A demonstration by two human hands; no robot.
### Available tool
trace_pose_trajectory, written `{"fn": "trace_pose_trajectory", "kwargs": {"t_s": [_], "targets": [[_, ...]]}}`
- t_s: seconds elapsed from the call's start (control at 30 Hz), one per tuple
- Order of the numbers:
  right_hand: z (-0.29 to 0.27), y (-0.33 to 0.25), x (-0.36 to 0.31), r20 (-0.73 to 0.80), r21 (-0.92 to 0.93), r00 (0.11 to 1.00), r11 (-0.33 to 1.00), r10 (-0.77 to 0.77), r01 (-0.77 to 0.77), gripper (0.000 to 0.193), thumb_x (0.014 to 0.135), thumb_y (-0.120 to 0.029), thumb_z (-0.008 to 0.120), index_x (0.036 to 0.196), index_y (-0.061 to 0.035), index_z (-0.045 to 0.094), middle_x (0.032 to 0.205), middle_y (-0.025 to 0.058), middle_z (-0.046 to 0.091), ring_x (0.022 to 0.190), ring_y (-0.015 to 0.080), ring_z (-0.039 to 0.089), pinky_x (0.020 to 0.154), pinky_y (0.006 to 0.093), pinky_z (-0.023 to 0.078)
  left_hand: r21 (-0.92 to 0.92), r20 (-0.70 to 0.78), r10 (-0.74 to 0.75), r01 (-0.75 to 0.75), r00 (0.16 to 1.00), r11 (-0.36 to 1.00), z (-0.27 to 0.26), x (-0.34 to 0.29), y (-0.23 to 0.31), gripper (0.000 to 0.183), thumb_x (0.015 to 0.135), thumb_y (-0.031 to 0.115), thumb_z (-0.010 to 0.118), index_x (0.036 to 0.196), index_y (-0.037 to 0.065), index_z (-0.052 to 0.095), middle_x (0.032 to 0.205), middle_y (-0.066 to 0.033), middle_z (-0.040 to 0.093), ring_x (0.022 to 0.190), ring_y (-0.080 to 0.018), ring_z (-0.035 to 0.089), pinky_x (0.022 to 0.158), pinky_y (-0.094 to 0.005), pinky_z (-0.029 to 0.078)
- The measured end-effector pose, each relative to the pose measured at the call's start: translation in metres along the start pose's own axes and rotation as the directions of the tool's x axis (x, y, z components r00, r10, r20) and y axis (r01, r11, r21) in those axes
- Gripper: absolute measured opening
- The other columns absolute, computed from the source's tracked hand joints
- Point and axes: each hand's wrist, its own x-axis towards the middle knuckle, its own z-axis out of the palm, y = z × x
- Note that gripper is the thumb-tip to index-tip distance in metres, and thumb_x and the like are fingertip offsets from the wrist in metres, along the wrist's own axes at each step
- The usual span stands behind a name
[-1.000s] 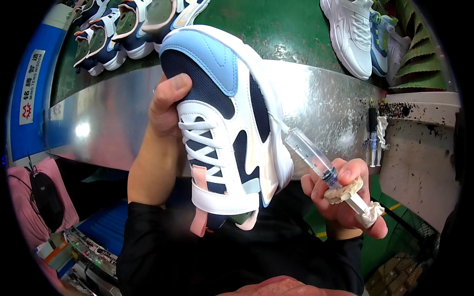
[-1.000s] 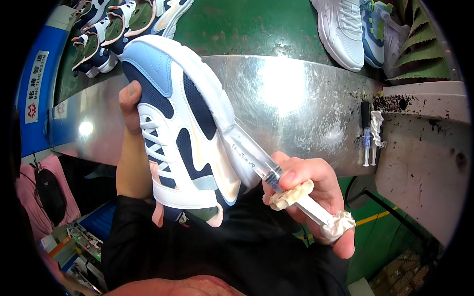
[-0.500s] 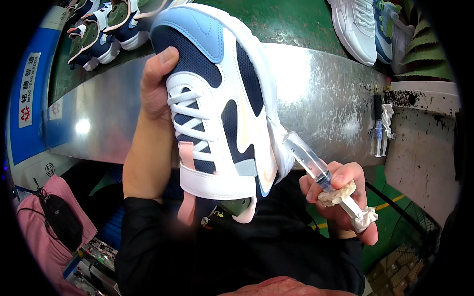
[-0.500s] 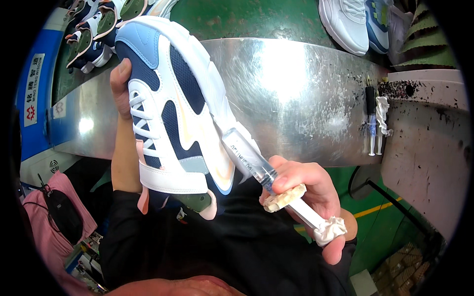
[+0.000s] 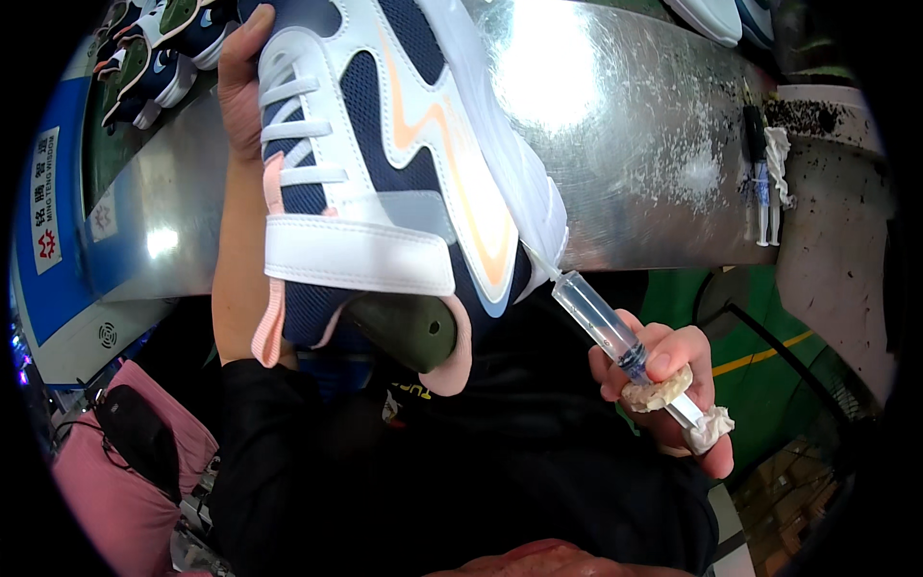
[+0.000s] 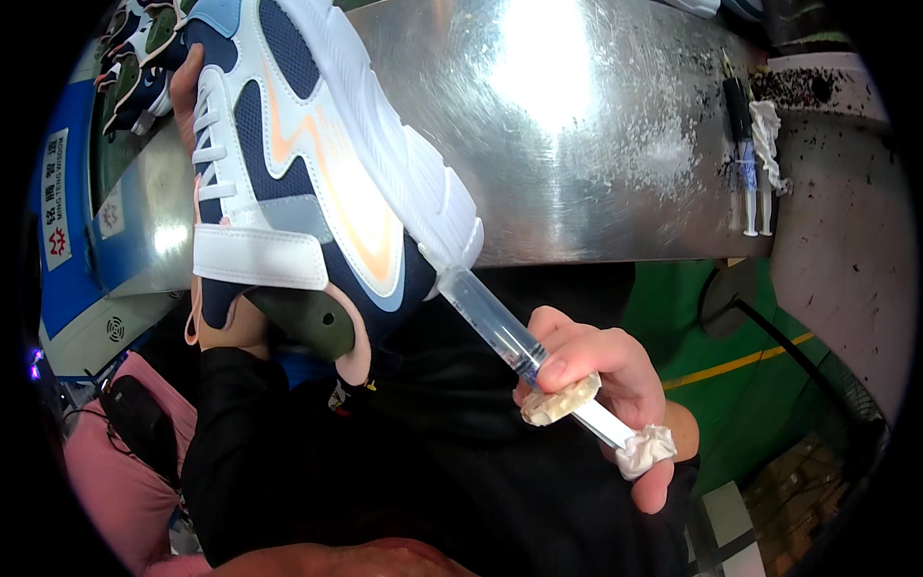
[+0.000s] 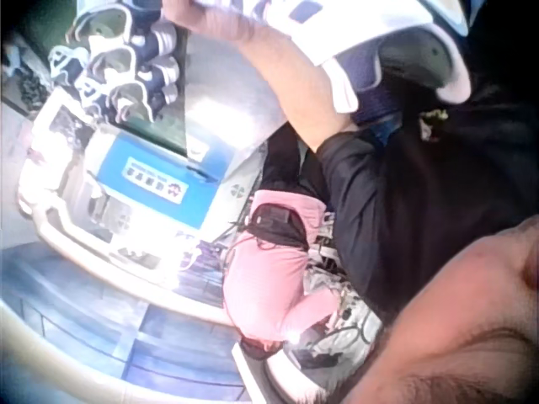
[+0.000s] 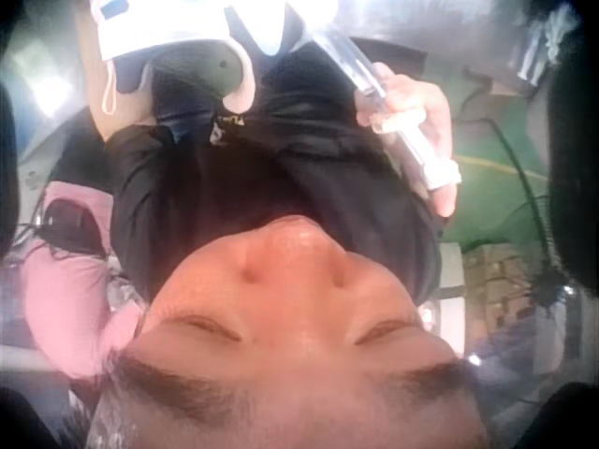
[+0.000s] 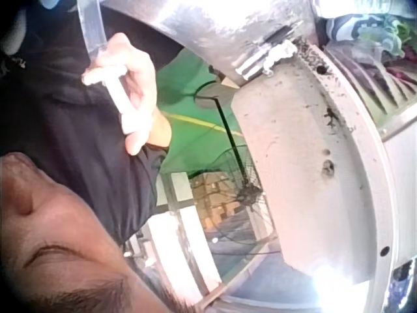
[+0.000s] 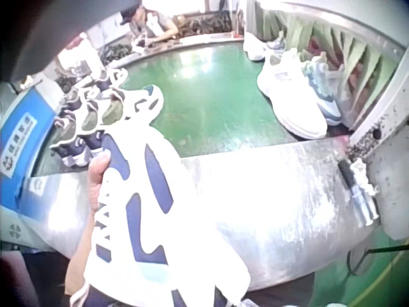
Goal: The person injects a clear liquid into the seams of several sneakers using a syringe. They handle multiple shoes one at a time, rotating each to access different areas along the sole and upper. After each injection, the shoe is placed back on the metal workbench.
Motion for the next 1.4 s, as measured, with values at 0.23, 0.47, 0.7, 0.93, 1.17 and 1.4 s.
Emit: {"fn": "trace_pose_trajectory", "kwargs": {"t_s": [0.23,0.47,0.7,0.93,1.17,1.4], "targets": [[-0.002,0.013,-0.007,-0.003,0.019,0.994,0.994,-0.106,0.106,0.088,0.064,-0.07,0.067,0.115,0.0,0.048,0.093,0.0123,0.058,0.083,0.0189,0.046,0.065,0.0272,0.036,0.033,-0.066,0.023,-0.021,0.998,0.999,0.002,-0.006,-0.007,0.044,0.084,0.03,0.054,0.115,-0.001,0.054,0.106,-0.0166,0.064,0.09,-0.0268,0.066,0.082,-0.0372,0.054],[-0.011,0.019,-0.017,0.036,-0.004,0.99,0.99,-0.139,0.139,0.093,0.064,-0.069,0.068,0.118,0.0036,0.047,0.095,0.0121,0.059,0.081,0.0169,0.046,0.07,0.0272,0.037,0.109,-0.142,0.022,-0.006,0.99,0.994,-0.003,-0.011,-0.002,0.044,0.084,0.031,0.054,0.114,-0.002,0.055,0.105,-0.017,0.065,0.089,-0.0269,0.066,0.082,-0.0373,0.054],[-0.014,0.026,-0.013,0.062,0.085,0.986,0.985,-0.153,0.148,0.097,0.059,-0.063,0.076,0.12,0.0047,0.044,0.099,0.0112,0.05,0.084,0.0185,0.047,0.074,0.0276,0.04,0.207,-0.254,-0.087,0.142,0.963,0.968,-0.005,-0.057,0.015,0.044,0.087,0.031,0.051,0.116,-0.002,0.053,0.105,-0.0172,0.064,0.091,-0.0281,0.065,0.084,-0.0391,0.052],[-0.012,0.033,0.0,0.051,0.054,0.989,0.989,-0.142,0.139,0.101,0.052,-0.059,0.082,0.122,0.0044,0.045,0.099,0.0113,0.054,0.085,0.0181,0.048,0.076,0.0276,0.037,0.273,-0.324,-0.114,0.208,0.939,0.939,0.003,-0.116,0.021,0.043,0.092,0.033,0.045,0.118,-0.001,0.052,0.114,-0.0182,0.06,0.099,-0.0288,0.061,0.088,-0.0408,0.05],[-0.019,0.043,0.013,0.111,-0.121,0.979,0.975,-0.174,0.187,0.098,0.053,-0.057,0.083,0.121,0.0035,0.048,0.102,0.0113,0.06,0.087,0.0179,0.047,0.077,0.0285,0.035,0.549,-0.361,0.119,0.107,0.925,0.829,-0.025,-0.17,0.027,0.046,0.087,0.013,0.048,0.129,-0.005,0.038,0.126,-0.0208,0.048,0.117,-0.032,0.049,0.098,-0.0432,0.044],[-0.017,0.046,0.018,0.17,-0.26,0.971,0.943,-0.169,0.209,0.099,0.051,-0.057,0.083,0.12,0.0045,0.048,0.106,0.0122,0.059,0.084,0.0183,0.045,0.076,0.0288,0.036,0.41,-0.465,0.009,0.206,0.885,0.889,-0.023,-0.227,0.009,0.042,0.087,0.019,0.051,0.119,-0.008,0.05,0.124,-0.0207,0.053,0.116,-0.0322,0.051,0.104,-0.0464,0.036]]}}
